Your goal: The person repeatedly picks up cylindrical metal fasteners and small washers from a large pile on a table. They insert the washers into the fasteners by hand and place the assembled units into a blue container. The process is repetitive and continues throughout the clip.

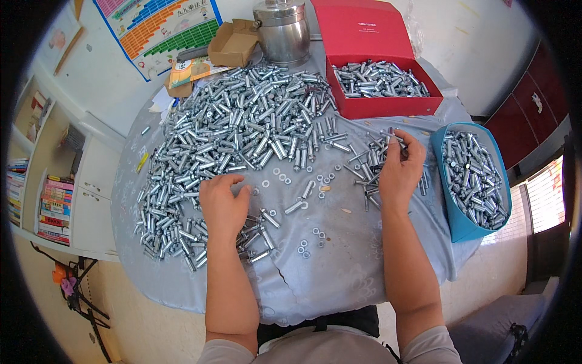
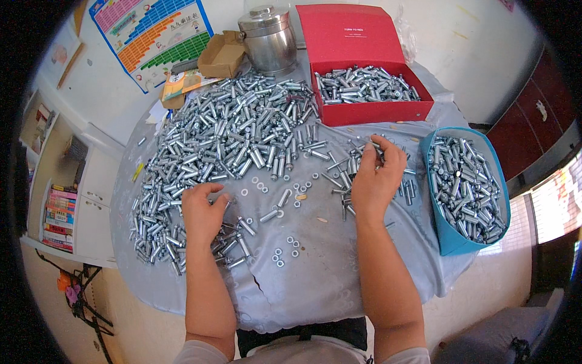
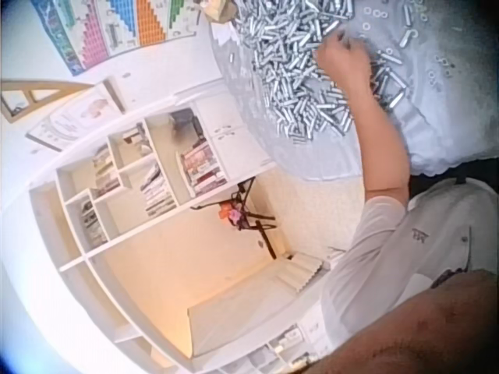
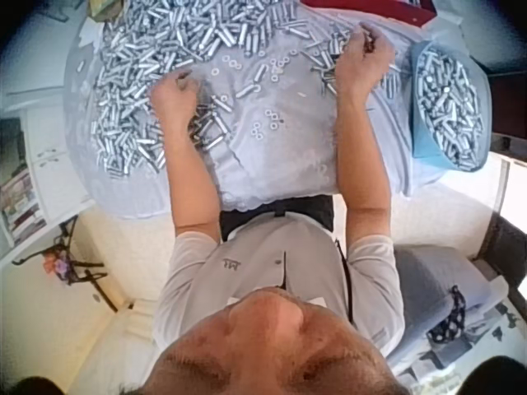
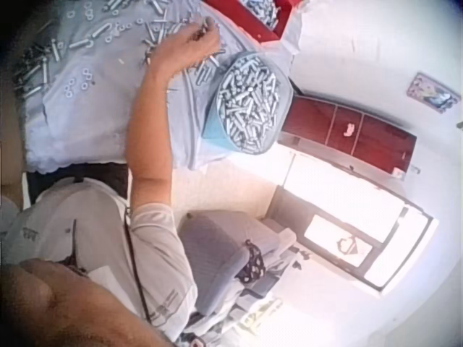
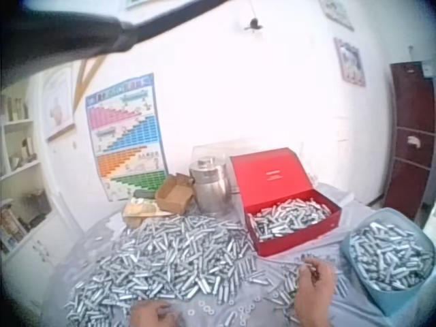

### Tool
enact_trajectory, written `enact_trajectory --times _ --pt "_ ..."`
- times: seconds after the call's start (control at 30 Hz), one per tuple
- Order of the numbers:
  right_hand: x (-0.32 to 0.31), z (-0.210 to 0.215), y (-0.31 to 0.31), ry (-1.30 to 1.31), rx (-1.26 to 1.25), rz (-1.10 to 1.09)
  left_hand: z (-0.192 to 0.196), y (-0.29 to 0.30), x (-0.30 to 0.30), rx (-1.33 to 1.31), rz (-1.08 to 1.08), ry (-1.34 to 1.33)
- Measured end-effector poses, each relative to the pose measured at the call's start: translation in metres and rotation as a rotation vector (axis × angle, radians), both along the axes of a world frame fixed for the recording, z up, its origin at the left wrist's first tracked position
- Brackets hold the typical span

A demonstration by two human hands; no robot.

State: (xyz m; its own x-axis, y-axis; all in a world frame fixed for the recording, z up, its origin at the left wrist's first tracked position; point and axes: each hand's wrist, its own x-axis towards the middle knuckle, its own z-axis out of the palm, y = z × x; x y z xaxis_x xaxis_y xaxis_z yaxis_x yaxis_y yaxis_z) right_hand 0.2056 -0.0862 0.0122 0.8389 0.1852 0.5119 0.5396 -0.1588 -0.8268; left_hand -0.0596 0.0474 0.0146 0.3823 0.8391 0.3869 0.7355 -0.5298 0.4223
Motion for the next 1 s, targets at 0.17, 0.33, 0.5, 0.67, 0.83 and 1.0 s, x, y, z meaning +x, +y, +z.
enact_trajectory --times 0.17,0.33,0.5,0.67,0.83,1.0 --pt "0.007 -0.006 -0.001 -0.151 -0.085 0.003 -0.002 -0.001 0.003 0.03 -0.003 0.134" --pt "0.002 -0.005 0.0 -0.244 -0.084 0.018 0.013 -0.004 -0.006 -0.127 -0.001 0.277" --pt "-0.01 -0.003 0.003 -0.252 -0.042 0.089 0.007 0.0 -0.005 -0.118 -0.038 0.175" --pt "-0.019 0.0 0.002 -0.265 -0.041 0.13 0.008 0.001 -0.003 -0.068 -0.123 0.218" --pt "-0.027 0.001 0.002 -0.178 0.025 0.291 0.001 0.001 0.007 -0.412 -0.016 -0.387" --pt "-0.032 0.0 0.004 -0.167 0.027 0.306 0.007 -0.003 0.006 -0.129 -0.111 -0.14"
